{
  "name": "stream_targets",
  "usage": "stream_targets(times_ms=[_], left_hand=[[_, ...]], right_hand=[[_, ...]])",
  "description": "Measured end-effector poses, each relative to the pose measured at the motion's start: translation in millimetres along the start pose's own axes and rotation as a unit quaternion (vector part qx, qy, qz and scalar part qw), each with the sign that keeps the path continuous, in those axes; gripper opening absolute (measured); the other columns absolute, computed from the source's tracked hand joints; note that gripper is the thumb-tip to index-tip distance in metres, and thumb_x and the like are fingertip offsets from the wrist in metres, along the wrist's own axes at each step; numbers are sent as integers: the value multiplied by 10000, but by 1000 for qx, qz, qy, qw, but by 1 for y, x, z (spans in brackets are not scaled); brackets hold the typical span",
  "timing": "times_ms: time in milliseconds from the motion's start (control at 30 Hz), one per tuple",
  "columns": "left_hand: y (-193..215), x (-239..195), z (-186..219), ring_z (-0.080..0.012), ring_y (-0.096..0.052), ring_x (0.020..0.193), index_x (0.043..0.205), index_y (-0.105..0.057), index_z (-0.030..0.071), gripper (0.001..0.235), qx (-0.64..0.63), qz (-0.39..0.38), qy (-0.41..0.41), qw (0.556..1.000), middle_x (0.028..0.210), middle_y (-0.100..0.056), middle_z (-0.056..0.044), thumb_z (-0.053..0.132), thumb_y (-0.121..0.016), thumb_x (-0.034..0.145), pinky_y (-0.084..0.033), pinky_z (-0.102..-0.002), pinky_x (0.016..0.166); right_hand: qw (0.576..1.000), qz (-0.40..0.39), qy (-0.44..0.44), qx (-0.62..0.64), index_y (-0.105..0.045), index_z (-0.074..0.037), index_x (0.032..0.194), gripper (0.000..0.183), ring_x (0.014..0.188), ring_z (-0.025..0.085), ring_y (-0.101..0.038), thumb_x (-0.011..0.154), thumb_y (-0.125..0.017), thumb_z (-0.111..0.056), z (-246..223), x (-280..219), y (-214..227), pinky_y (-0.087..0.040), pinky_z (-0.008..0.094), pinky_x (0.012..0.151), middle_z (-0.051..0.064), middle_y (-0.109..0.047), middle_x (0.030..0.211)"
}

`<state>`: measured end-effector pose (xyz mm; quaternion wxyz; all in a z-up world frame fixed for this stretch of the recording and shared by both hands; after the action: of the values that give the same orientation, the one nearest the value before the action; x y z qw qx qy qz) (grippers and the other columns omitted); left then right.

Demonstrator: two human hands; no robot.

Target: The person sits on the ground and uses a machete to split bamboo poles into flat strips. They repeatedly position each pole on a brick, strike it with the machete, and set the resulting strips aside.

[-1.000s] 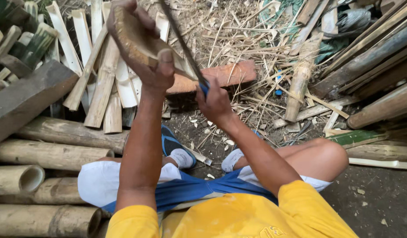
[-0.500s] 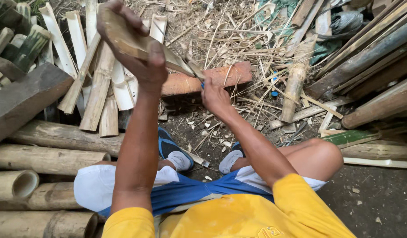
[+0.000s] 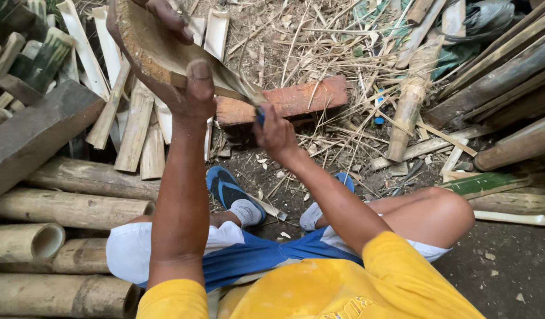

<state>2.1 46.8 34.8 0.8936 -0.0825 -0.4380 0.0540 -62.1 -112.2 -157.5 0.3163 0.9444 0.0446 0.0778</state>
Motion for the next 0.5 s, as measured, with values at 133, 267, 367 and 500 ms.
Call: stream_targets(times_ms=[133, 267, 367, 500], left_hand=[[12, 16, -2, -185, -545, 1037, 1525, -221, 115, 867, -11, 27, 28, 999, 1261, -525, -89, 449, -722, 901, -507, -341, 901], [27, 22, 13, -170, -561, 1075, 1549, -303, 98, 833, 2, 29, -20, 999, 1232, -548, -72, 446, -685, 896, -528, -324, 904], [27, 24, 14, -165, -562, 1080, 1580, -306, 106, 836, 13, 16, -27, 999, 1244, -556, -63, 439, -671, 905, -520, -317, 890], [25, 19, 5, -214, -582, 1089, 1504, -328, 60, 770, 25, 30, -12, 999, 1290, -560, -113, 449, -654, 924, -515, -388, 956]], right_hand=[[969, -91, -195, -125, -335, 15, 1370, 492, 855, 526, -653, 997, -532, -238, 100, 14, -28, -523, 583, 768, 348, -677, 957], [965, -108, -212, -111, -373, 25, 1345, 474, 935, 547, -658, 1011, -544, -264, 114, 1, -45, -516, 608, 851, 359, -696, 994], [988, -43, -129, -72, -435, 5, 1319, 446, 895, 555, -652, 967, -567, -234, 112, -37, -53, -505, 621, 800, 349, -690, 1044], [953, -98, -260, -124, -428, 29, 1244, 393, 922, 539, -662, 993, -571, -237, 167, -48, -60, -514, 610, 823, 358, -689, 989]])
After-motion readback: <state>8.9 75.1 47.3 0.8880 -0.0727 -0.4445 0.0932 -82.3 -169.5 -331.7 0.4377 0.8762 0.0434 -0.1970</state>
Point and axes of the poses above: each hand's wrist, its own x-axis towards the middle knuckle, its own y-axis out of the back of the hand, z = x × y, the point moved 4 cm from there along x, towards the middle knuckle
